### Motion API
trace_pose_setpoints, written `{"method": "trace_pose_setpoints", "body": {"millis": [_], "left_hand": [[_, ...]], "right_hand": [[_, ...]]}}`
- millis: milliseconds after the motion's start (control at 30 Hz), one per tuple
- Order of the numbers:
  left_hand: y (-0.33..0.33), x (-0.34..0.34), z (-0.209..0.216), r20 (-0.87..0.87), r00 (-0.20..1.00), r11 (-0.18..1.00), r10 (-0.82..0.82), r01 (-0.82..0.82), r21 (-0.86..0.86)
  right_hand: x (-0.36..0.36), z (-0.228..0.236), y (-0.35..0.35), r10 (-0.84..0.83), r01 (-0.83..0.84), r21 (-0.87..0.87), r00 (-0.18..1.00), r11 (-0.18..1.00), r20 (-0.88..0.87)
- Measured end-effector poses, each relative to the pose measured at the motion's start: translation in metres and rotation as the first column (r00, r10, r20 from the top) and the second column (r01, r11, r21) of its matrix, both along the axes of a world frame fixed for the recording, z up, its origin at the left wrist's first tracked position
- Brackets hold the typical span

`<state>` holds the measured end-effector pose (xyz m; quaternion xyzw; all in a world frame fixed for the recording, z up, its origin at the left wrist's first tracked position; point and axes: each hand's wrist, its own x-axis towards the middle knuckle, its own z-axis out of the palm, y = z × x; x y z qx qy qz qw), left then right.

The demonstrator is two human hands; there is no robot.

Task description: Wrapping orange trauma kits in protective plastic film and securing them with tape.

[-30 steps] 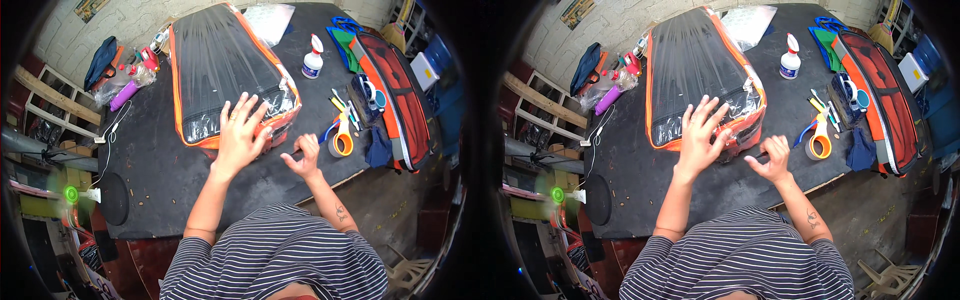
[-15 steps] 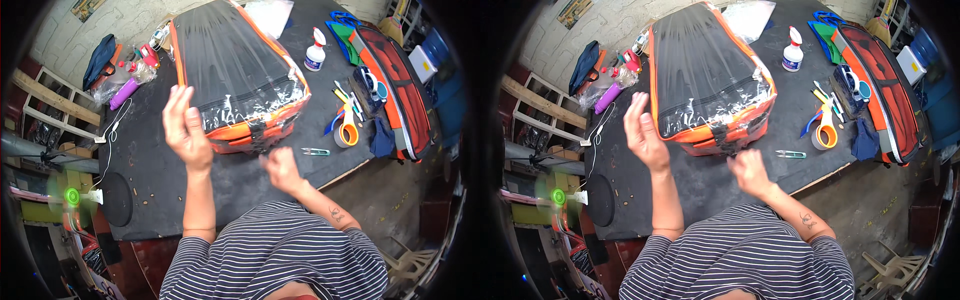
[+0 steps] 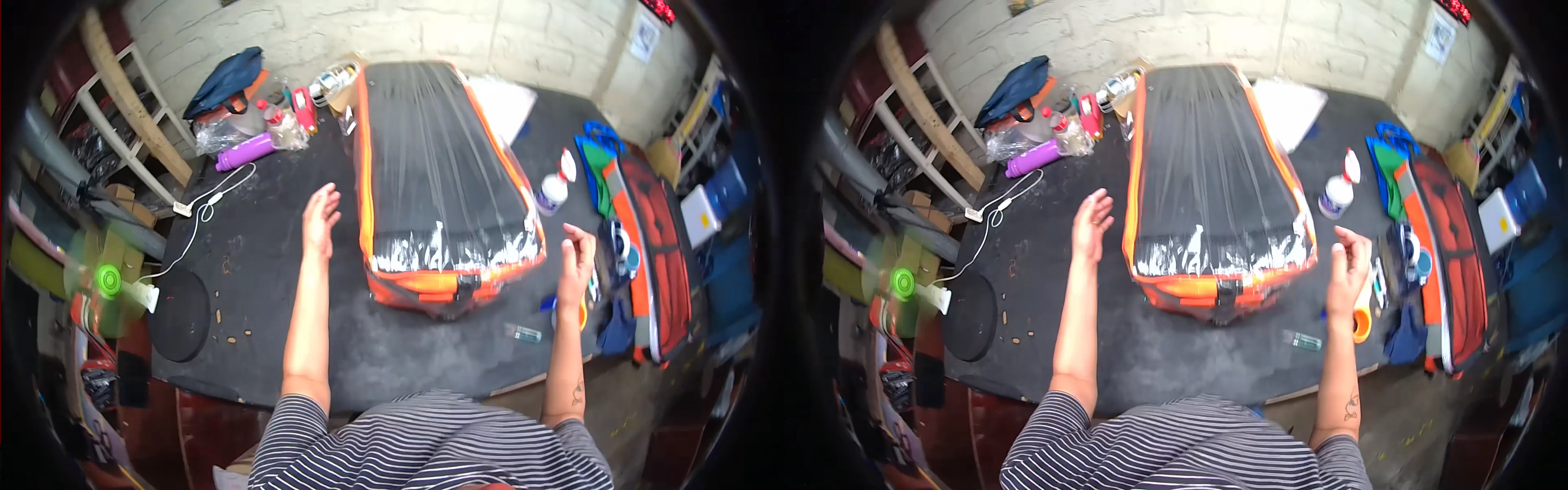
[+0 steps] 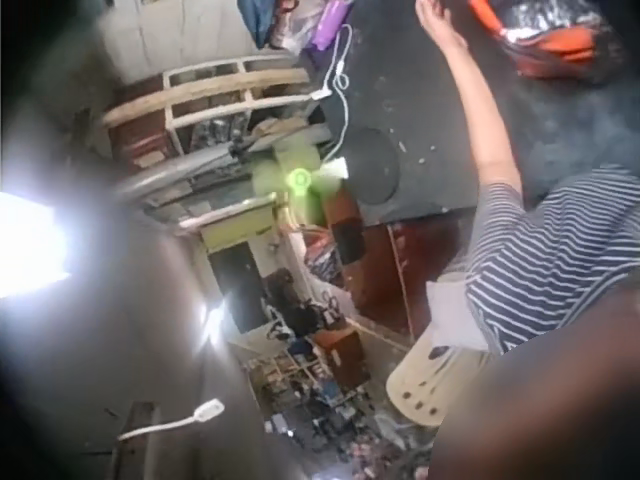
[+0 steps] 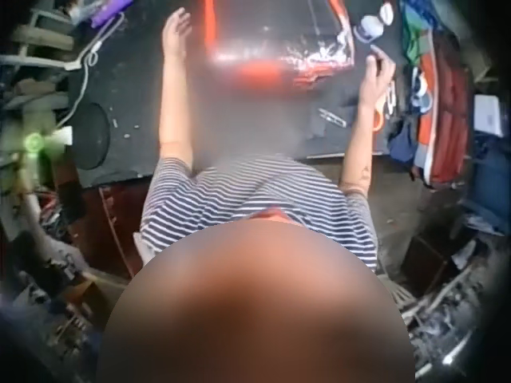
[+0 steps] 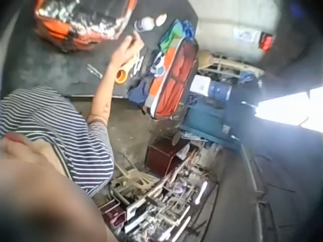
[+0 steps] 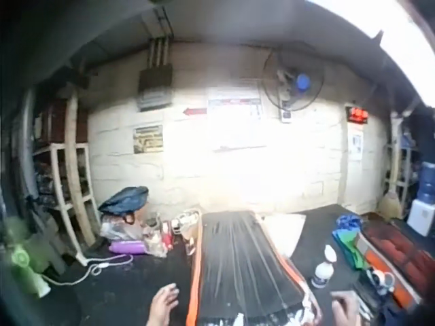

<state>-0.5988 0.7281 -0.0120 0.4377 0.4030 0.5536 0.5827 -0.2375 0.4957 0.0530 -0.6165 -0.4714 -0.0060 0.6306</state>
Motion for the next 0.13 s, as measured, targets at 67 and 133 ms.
{"method": "trace_pose_setpoints", "body": {"millis": [67,133], "left_hand": [[0.037,0.012,-0.019,-0.018,1.0,0.991,0.012,-0.014,-0.132],[0.065,0.028,-0.023,-0.015,1.0,0.979,-0.005,0.002,-0.203]], "right_hand": [[0.065,-0.036,0.046,0.197,-0.246,-0.098,0.914,0.964,-0.354],[0.124,-0.084,0.094,0.21,-0.398,-0.224,0.792,0.89,-0.573]]}}
